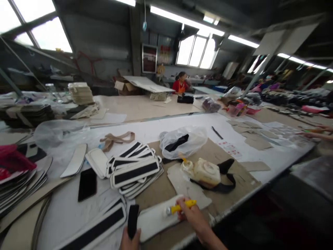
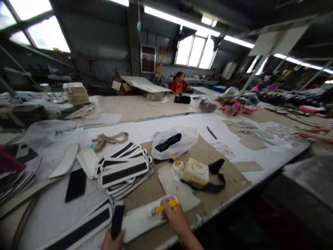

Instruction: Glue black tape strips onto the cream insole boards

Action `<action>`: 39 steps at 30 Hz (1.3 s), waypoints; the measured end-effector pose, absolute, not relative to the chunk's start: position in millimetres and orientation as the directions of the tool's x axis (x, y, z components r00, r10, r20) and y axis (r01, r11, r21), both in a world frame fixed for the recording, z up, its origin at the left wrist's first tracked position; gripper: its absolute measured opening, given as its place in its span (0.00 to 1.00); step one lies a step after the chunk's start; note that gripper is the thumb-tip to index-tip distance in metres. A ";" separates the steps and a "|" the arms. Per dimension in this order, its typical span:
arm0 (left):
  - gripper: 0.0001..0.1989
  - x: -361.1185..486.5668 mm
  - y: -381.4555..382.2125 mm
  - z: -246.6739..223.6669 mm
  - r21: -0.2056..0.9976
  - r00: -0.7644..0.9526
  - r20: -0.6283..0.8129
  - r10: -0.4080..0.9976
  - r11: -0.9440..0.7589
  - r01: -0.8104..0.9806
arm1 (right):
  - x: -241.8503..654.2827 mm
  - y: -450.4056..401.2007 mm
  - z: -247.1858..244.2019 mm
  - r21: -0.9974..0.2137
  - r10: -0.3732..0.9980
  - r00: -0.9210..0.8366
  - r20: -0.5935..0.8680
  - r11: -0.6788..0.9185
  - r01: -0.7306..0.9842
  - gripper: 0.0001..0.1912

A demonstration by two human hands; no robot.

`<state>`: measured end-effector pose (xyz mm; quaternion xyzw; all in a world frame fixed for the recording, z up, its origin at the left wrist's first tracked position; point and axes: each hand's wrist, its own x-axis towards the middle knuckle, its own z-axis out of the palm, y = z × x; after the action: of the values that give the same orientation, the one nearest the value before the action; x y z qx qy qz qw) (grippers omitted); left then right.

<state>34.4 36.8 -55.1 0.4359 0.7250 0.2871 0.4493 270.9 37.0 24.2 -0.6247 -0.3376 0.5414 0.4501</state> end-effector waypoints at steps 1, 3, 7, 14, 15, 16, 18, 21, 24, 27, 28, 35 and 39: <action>0.16 34.1 28.8 -54.7 0.830 -0.205 -0.398 0.894 0.446 0.334 | 268.6 33.1 27.1 -0.935 0.916 0.191 -0.353 -0.351 -0.042 0.24; 0.18 34.5 20.0 -53.4 0.838 -0.246 -0.397 0.884 0.458 0.295 | 263.3 26.9 29.4 -0.939 0.926 0.161 -0.343 -0.345 -0.016 0.22; 0.15 35.9 22.0 -52.9 0.824 -0.277 -0.459 0.844 0.521 0.223 | 247.9 17.6 23.7 -0.916 0.908 0.124 -0.400 -0.398 -0.041 0.21; 0.13 35.7 21.4 -55.4 0.821 -0.220 -0.517 0.827 0.552 0.146 | 213.4 14.0 -5.1 -0.896 0.894 0.064 -0.443 -0.439 -0.060 0.20; 0.12 35.4 21.4 -56.0 0.819 -0.216 -0.523 0.824 0.556 0.140 | 212.0 14.2 -9.9 -0.900 0.897 0.068 -0.437 -0.436 -0.035 0.20; 0.12 35.3 21.4 -56.4 0.817 -0.213 -0.529 0.821 0.561 0.134 | 212.4 14.0 -14.2 -0.904 0.902 0.081 -0.425 -0.427 0.004 0.19; 0.11 35.5 21.4 -56.9 0.814 -0.210 -0.537 0.817 0.568 0.125 | 219.2 12.6 -20.1 -0.913 0.917 0.134 -0.377 -0.392 0.110 0.18; 0.10 36.6 20.9 -56.6 0.813 -0.202 -0.541 0.816 0.569 0.122 | 240.2 9.8 -20.3 -0.898 0.933 0.237 -0.272 -0.335 0.286 0.18; 0.10 37.7 20.0 -55.6 0.814 -0.191 -0.539 0.821 0.565 0.133 | 263.5 9.3 -12.6 -0.851 0.941 0.306 -0.146 -0.277 0.447 0.16; 0.10 38.0 19.7 -54.4 0.815 -0.182 -0.535 0.825 0.561 0.147 | 281.4 11.3 -2.2 -0.778 0.949 0.314 -0.007 -0.203 0.595 0.14; 0.10 38.0 19.7 -54.0 0.815 -0.180 -0.534 0.826 0.559 0.152 | 286.0 12.1 1.4 -0.750 0.951 0.308 0.032 -0.180 0.636 0.14; 0.11 37.5 18.0 -53.6 0.819 -0.160 -0.509 0.846 0.533 0.213 | 294.9 7.6 14.3 -0.556 0.975 0.119 0.188 0.006 0.831 0.12; 0.12 37.1 16.8 -52.4 0.806 -0.141 -0.511 0.848 0.530 0.264 | 274.1 -4.4 3.4 -0.447 0.990 -0.012 0.144 0.075 0.891 0.13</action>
<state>37.1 16.8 -52.4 0.3962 0.7018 0.2795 0.5219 274.1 -4.4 3.4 -0.6701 -0.7018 0.1154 0.2126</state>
